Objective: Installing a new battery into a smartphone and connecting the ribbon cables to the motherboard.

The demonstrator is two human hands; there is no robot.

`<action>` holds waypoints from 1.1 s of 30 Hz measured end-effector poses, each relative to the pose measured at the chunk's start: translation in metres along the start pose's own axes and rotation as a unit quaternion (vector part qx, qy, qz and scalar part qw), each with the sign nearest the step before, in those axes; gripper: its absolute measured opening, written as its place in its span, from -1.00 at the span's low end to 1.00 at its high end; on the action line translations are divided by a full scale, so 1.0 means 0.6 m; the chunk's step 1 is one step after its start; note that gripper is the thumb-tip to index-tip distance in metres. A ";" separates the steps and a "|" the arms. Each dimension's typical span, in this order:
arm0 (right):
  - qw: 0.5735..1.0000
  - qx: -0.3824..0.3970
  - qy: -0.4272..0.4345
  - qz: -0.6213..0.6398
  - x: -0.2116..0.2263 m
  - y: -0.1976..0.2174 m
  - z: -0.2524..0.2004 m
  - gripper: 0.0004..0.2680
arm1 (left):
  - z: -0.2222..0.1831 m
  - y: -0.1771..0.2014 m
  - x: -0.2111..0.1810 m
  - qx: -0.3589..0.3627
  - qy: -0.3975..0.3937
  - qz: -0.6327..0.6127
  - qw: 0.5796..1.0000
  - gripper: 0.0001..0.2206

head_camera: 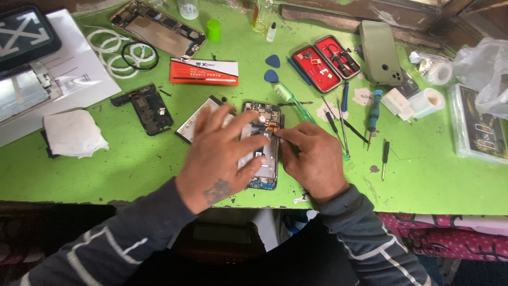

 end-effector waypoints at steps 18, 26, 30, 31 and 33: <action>1.000 0.002 0.007 -0.027 0.002 -0.004 -0.002 -0.87 | -0.010 0.016 0.135 0.220 0.185 0.121 0.950 -0.27; 0.999 0.013 -0.045 -0.028 -0.001 0.005 0.003 -0.87 | 0.017 0.027 0.114 0.268 0.182 0.153 0.934 -0.51; 0.998 0.020 -0.049 -0.024 0.000 0.005 0.005 -0.88 | 0.025 0.051 0.131 0.210 0.203 0.130 0.948 -0.64; 0.998 0.018 -0.049 -0.024 -0.001 0.004 0.004 -0.88 | 0.025 0.043 0.142 0.209 0.202 0.131 0.948 -0.64; 0.999 0.015 -0.050 -0.015 -0.003 0.002 0.002 -0.87 | 0.029 0.042 0.164 0.158 0.206 0.140 0.956 -0.72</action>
Point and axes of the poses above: each hand's wrist, its own z-axis towards the middle knuckle, its own y-axis out of the back of the hand, x = y × z, the point moved 10 cm from there along z, towards the middle knuckle, and after that the axes turned 9 degrees about x, right-handed, at the moved point
